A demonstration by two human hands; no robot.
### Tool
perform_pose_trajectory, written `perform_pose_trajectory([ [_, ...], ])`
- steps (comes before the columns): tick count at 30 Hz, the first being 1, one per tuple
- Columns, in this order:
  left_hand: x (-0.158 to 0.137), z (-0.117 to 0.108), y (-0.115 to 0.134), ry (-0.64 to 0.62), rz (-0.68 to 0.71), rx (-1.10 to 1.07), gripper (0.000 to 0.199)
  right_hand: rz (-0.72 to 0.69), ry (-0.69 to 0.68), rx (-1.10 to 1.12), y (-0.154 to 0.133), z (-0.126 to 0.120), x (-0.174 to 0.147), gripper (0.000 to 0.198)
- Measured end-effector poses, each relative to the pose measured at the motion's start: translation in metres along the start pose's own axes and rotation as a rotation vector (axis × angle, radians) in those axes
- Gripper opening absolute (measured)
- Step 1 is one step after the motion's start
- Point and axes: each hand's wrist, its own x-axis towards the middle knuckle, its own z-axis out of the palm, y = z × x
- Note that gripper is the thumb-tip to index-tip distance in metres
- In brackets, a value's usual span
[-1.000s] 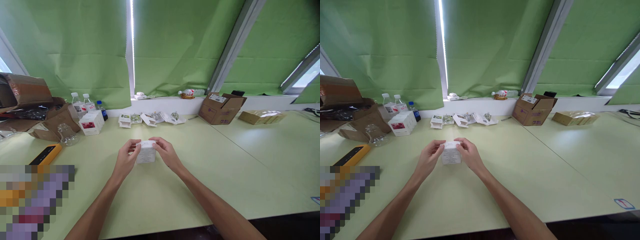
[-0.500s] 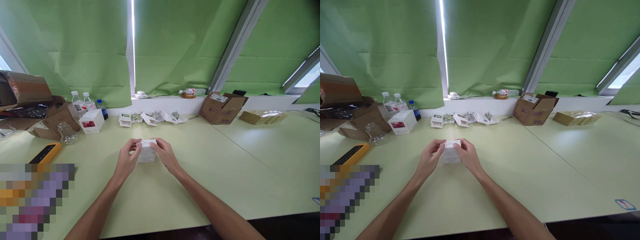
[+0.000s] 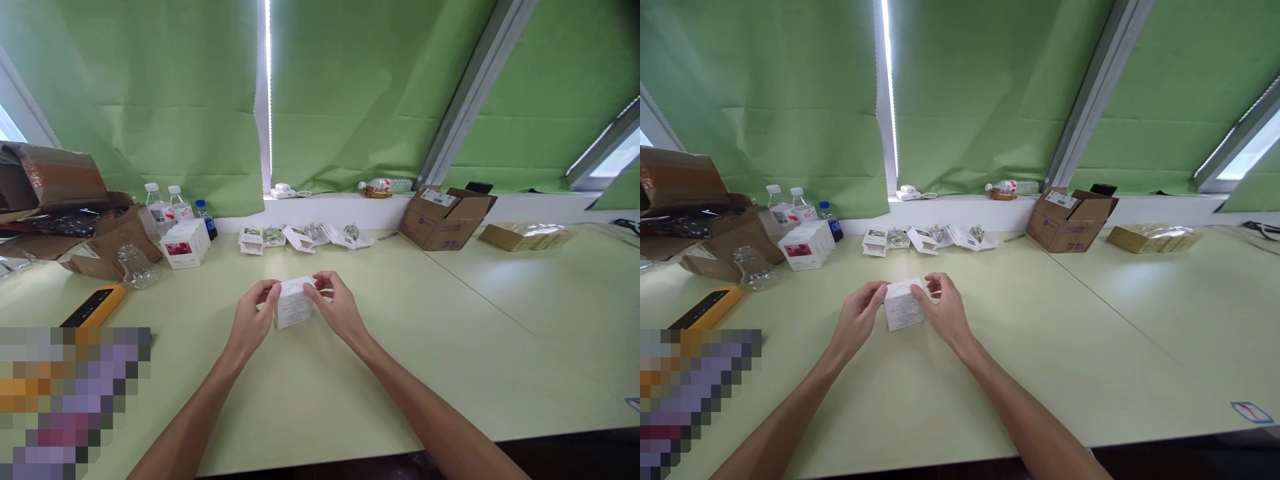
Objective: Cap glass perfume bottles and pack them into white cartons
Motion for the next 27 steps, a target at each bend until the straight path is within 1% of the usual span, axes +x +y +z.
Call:
perform_pose_trajectory([
  [1,-0.0003,-0.0002,-0.0005,-0.009,0.009,0.007,0.036,-0.006,0.021,-0.017,0.0005,-0.0008,0.0005,0.042],
  [3,-0.0006,-0.0006,-0.0022,-0.018,0.013,0.019,0.037,-0.008,0.011,-0.021,0.0006,-0.0017,0.0002,0.039],
  [6,0.0002,-0.0013,-0.0058,-0.029,0.001,0.001,0.036,0.0,-0.072,0.029,-0.0008,-0.0005,-0.0019,0.04],
  [11,0.0012,0.0,-0.0071,-0.093,-0.034,-0.082,0.033,-0.013,-0.142,0.093,-0.0049,0.0037,-0.0062,0.036],
  [14,0.0001,0.0021,-0.0067,-0.138,-0.043,-0.109,0.042,-0.025,-0.203,0.116,-0.0072,0.0042,-0.0084,0.033],
  [17,-0.0011,0.003,-0.0075,-0.099,-0.031,-0.048,0.053,-0.027,-0.258,0.127,-0.0072,0.0036,-0.0088,0.033],
  [19,-0.0016,0.0029,-0.0078,-0.093,-0.01,-0.005,0.056,-0.025,-0.281,0.127,-0.0057,0.0031,-0.0077,0.033],
  [23,-0.0014,0.0027,-0.006,-0.146,0.035,0.035,0.046,-0.028,-0.302,0.123,-0.0024,0.002,-0.0055,0.031],
  [27,-0.0005,0.0025,-0.0054,-0.098,0.081,0.104,0.044,-0.044,-0.316,0.13,-0.0046,0.0014,-0.0074,0.033],
])
